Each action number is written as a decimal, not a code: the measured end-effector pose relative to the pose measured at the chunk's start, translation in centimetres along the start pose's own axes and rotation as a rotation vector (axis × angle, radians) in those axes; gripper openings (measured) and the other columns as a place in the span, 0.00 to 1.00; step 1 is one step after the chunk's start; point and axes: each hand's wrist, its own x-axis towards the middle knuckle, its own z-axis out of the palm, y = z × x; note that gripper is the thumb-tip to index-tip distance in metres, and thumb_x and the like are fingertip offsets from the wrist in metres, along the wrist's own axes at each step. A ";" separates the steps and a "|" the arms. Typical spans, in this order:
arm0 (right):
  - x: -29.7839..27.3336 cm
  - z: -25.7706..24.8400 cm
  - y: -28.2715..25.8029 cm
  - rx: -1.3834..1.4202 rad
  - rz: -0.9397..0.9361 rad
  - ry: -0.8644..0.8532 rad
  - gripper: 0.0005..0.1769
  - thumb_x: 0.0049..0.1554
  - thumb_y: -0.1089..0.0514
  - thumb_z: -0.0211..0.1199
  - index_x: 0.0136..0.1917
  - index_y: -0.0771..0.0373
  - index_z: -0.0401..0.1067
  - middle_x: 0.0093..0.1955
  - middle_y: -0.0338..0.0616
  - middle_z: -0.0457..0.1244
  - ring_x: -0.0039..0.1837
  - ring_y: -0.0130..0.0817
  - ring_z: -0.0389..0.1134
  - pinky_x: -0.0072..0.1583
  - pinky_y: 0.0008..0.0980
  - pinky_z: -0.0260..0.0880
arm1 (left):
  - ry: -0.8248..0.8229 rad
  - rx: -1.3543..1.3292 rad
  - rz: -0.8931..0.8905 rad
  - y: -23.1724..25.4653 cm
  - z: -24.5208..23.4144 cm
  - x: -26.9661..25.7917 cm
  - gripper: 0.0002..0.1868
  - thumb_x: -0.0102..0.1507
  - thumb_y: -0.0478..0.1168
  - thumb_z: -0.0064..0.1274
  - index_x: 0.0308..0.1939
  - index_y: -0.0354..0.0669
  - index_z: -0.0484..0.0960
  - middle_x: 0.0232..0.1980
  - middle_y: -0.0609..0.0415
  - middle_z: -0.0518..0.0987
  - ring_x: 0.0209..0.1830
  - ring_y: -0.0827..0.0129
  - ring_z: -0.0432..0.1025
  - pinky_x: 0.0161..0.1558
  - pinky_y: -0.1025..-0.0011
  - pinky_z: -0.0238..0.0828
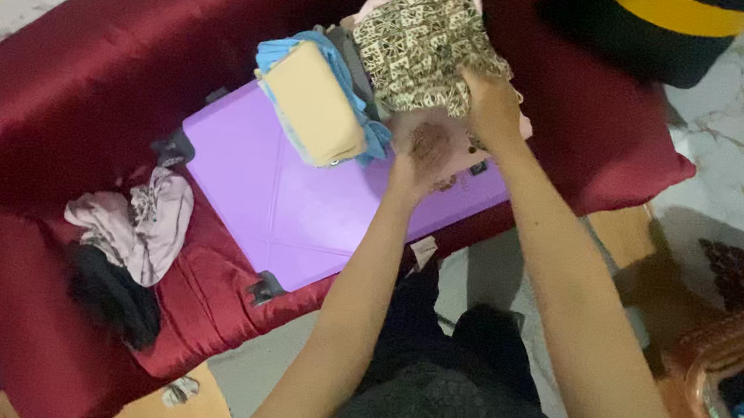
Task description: The person unloads a suitcase by picking up folded clothes and placing them into a basket by hand.
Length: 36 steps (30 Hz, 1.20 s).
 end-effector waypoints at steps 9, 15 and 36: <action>-12.8 -6.9 -3.3 0.174 -0.081 -0.006 0.31 0.54 0.66 0.68 0.69 0.49 0.70 0.65 0.48 0.68 0.64 0.48 0.70 0.63 0.48 0.68 | -0.144 -0.045 -0.146 -2.8 6.8 0.1 0.46 0.60 0.71 0.48 0.73 0.46 0.62 0.67 0.46 0.68 0.64 0.49 0.65 0.62 0.51 0.64; -26.0 -10.1 -1.2 0.534 0.341 0.012 0.43 0.42 0.72 0.66 0.71 0.50 0.67 0.65 0.49 0.68 0.62 0.48 0.72 0.59 0.43 0.72 | -0.359 0.184 -0.437 -14.0 10.7 -4.6 0.45 0.61 0.71 0.47 0.73 0.45 0.64 0.66 0.46 0.69 0.63 0.50 0.66 0.61 0.51 0.65; -70.3 -15.2 25.7 1.137 0.955 0.643 0.31 0.62 0.39 0.54 0.64 0.67 0.72 0.57 0.60 0.72 0.60 0.49 0.75 0.63 0.46 0.75 | -0.404 0.695 -1.103 -65.4 3.1 -25.8 0.42 0.66 0.69 0.45 0.71 0.40 0.68 0.61 0.44 0.71 0.56 0.50 0.68 0.55 0.51 0.68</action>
